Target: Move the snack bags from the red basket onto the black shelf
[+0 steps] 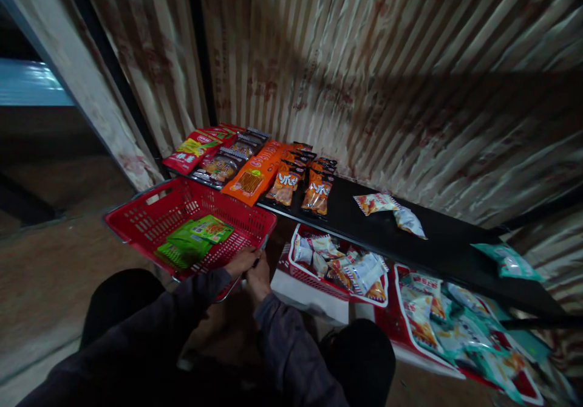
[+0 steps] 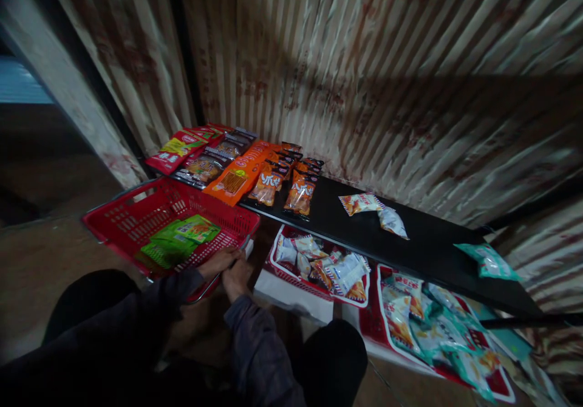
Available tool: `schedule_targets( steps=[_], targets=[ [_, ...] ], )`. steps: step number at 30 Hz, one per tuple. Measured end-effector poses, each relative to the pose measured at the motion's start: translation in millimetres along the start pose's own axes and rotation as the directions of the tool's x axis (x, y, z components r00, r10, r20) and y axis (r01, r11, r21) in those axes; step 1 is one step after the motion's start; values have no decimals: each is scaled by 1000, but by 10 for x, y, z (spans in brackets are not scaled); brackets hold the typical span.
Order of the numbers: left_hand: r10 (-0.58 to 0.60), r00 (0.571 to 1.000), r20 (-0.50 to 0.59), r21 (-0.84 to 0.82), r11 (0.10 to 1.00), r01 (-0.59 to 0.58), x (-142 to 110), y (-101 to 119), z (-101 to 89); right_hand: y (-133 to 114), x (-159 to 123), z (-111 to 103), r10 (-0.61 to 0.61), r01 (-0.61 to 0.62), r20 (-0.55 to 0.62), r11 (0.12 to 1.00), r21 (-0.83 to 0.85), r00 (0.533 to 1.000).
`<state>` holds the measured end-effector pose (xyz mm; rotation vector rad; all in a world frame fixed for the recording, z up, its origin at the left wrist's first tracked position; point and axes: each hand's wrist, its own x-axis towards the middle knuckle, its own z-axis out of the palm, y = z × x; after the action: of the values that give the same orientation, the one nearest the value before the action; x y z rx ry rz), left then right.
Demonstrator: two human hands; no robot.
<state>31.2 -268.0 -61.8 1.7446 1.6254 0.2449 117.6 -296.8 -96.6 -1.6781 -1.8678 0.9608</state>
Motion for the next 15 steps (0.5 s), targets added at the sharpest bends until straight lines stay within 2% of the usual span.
schedule_targets(
  steps=[5, 7, 8, 10, 11, 12, 13, 14, 15],
  targets=[
    [-60, 998, 1, -160, 985, 59, 146, 5, 0, 24, 149, -72, -19, 20, -23, 998, 65, 1000],
    [-104, 994, 24, -156, 982, 107, 126, 48, -11, 55, 131, -102, -8, 9, -18, 996, 91, 1000],
    [-137, 990, 11, -112, 984, 137, 102, 86, -10, 86, 107, -140, -10, 10, 1, 996, 86, 1000],
    [-168, 978, -124, -10, 986, 168, 49, 206, 17, 189, 42, -298, -43, 42, 29, 998, 38, 999],
    [-131, 969, -209, 27, 990, 140, 32, 292, 49, 264, 5, -426, -61, 62, 23, 998, -9, 998],
    [-43, 960, -275, 54, 997, 60, 28, 393, 98, 354, -34, -584, -86, 84, -26, 994, -68, 996],
    [84, 954, -289, 76, 995, -65, 40, 508, 164, 455, -76, -764, -97, 82, -102, 986, -143, 990],
    [216, 948, -234, 98, 975, -198, 68, 630, 246, 563, -123, -952, -81, 44, -150, 971, -233, 985],
    [326, 936, -133, 134, 942, -309, 107, 751, 339, 670, -174, -1134, -26, -23, -145, 946, -323, 989]
  ],
)
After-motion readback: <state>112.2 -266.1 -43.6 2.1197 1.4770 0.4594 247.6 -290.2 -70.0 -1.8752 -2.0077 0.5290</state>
